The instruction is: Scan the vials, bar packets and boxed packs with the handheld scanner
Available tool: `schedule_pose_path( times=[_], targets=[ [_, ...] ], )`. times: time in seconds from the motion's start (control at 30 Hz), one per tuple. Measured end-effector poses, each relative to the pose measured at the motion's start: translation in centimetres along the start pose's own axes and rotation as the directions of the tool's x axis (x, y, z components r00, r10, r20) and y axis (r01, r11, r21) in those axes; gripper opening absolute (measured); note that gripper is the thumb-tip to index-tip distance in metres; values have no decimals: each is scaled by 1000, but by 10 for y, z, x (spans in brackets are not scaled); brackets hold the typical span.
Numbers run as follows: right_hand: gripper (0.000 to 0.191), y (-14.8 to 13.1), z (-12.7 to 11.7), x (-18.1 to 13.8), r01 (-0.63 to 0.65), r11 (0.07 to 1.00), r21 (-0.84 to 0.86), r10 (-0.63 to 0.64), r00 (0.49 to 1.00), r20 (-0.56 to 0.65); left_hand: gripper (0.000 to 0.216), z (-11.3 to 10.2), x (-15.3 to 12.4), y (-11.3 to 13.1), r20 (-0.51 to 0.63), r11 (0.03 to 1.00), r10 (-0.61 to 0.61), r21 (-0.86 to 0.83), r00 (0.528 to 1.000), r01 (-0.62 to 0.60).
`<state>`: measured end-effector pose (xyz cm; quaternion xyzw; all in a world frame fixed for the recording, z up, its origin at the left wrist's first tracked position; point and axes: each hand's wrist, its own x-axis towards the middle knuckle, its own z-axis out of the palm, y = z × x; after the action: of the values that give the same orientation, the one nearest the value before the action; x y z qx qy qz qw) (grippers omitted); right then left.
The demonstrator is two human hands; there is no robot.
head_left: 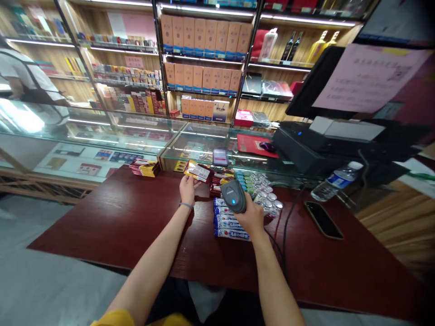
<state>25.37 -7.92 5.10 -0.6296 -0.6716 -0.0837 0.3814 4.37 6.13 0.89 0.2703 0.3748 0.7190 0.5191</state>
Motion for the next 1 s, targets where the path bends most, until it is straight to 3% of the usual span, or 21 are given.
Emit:
schedule_pose_path(
  times=[0.17,0.4,0.67,1.0],
  targets=[
    [40,0,-1,1,-41,999,17,39,996,80,28,-7,-3,-3,7,994,-35,-102,999,36],
    [53,-6,1,1,14,999,45,-22,981,192,34,-14,-1,-6,9,984,-43,-174,999,44],
    [42,-7,-1,2,94,994,49,-103,966,235,26,-13,-1,-1,-12,976,-79,-202,997,75],
    [47,11,0,2,-196,966,167,175,976,131,37,-13,-1,0,26,992,13,-128,1000,-10]
  ],
)
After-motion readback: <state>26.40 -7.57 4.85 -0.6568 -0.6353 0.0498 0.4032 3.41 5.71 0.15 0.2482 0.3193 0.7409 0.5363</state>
